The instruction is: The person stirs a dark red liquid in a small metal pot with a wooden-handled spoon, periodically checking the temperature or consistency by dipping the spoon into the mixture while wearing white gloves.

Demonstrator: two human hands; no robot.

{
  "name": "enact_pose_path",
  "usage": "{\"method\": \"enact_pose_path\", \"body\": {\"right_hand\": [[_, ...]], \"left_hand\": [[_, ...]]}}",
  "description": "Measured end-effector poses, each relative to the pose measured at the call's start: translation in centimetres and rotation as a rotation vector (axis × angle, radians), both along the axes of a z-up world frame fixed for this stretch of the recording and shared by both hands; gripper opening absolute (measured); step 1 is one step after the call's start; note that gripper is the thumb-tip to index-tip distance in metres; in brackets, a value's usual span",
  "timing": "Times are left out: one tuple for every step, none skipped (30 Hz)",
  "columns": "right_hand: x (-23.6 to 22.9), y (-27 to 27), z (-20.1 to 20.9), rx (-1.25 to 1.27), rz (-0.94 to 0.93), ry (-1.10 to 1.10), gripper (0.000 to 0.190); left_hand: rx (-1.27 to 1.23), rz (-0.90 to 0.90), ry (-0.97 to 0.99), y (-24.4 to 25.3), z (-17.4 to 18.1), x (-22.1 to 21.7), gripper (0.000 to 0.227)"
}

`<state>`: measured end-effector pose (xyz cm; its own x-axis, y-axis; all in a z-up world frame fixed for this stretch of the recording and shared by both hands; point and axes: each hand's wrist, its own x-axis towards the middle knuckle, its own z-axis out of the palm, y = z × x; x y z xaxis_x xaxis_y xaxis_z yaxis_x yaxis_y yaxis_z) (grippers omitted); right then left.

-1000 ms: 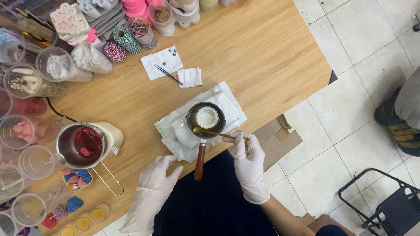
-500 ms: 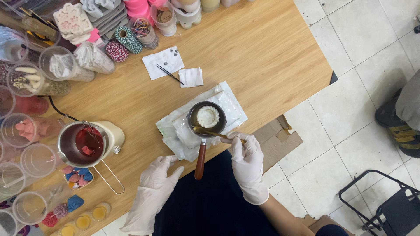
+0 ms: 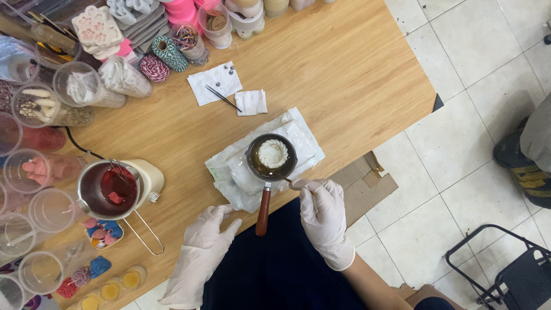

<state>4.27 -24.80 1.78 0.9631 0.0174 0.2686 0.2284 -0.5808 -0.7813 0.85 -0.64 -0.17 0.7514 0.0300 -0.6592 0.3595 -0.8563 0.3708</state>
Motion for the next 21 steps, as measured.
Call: {"method": "enact_pose_path", "body": {"right_hand": [[0.0, 0.1, 0.1, 0.001, 0.002, 0.001, 0.012], [-0.1, 0.2, 0.1, -0.072, 0.003, 0.016, 0.012], [-0.2, 0.1, 0.2, -0.146, 0.003, 0.032, 0.013], [-0.2, 0.1, 0.2, -0.148, 0.004, 0.032, 0.013], [-0.1, 0.0, 0.2, -0.135, 0.022, 0.008, 0.011], [0.0, -0.1, 0.3, -0.122, 0.04, -0.016, 0.01], [0.1, -0.3, 0.5, -0.121, 0.045, -0.017, 0.01], [0.1, -0.5, 0.7, -0.165, 0.048, -0.05, 0.012], [0.3, -0.8, 1.0, -0.212, 0.052, -0.082, 0.015], [0.5, -1.0, 1.2, -0.213, 0.058, -0.083, 0.015], [0.8, -1.1, 1.5, -0.246, 0.051, -0.111, 0.015], [1.1, -1.3, 1.7, -0.279, 0.045, -0.139, 0.015], [1.4, -1.3, 1.8, -0.28, 0.049, -0.143, 0.015], [1.7, -1.3, 2.0, -0.29, 0.046, -0.149, 0.014], [2.0, -1.3, 2.1, -0.3, 0.044, -0.157, 0.013], [2.3, -1.2, 2.2, -0.302, 0.049, -0.163, 0.013], [2.5, -1.1, 2.3, -0.308, 0.078, -0.16, 0.013], [2.6, -1.0, 2.3, -0.315, 0.106, -0.156, 0.013], [2.8, -0.8, 2.2, -0.317, 0.111, -0.162, 0.013], [3.0, -0.6, 2.1, -0.349, 0.138, -0.156, 0.013], [3.1, -0.5, 1.9, -0.38, 0.166, -0.148, 0.012]], "left_hand": [[0.001, 0.002, 0.001, 0.0, 0.0, 0.0, 0.044], [-0.001, 0.008, 0.001, 0.1, 0.1, 0.0, 0.044], [-0.005, 0.014, 0.002, 0.0, 0.1, 0.0, 0.044], [-0.007, 0.014, 0.002, 0.0, 0.2, 0.0, 0.044], [-0.002, 0.017, 0.015, -0.1, 0.2, 0.1, 0.044], [0.004, 0.019, 0.029, -0.1, 0.3, 0.2, 0.044], [0.005, 0.025, 0.028, -0.1, 0.3, 0.2, 0.044], [0.002, -0.007, -0.029, -0.2, 0.4, 0.3, 0.043], [-0.004, -0.039, -0.085, -0.2, 0.5, 0.3, 0.042], [-0.005, -0.033, -0.085, -0.3, 0.6, 0.3, 0.042], [-0.019, -0.011, -0.048, -0.4, 0.8, 0.4, 0.042], [-0.034, 0.01, -0.012, -0.5, 1.0, 0.4, 0.041], [-0.036, 0.014, -0.015, -0.6, 1.1, 0.3, 0.041], [-0.048, 0.014, -0.039, -0.6, 1.2, 0.3, 0.042], [-0.06, 0.015, -0.065, -0.7, 1.1, 0.2, 0.042], [-0.063, 0.021, -0.07, -0.7, 1.0, 0.2, 0.042], [-0.049, 0.003, -0.081, -0.7, 0.9, 0.0, 0.041], [-0.036, -0.016, -0.092, -0.6, 0.8, -0.2, 0.04], [-0.038, -0.01, -0.097, -0.5, 0.6, -0.3, 0.04], [-0.045, -0.009, -0.119, -0.4, 0.4, -0.5, 0.04], [-0.05, -0.008, -0.139, -0.3, 0.4, -0.7, 0.04]]}}
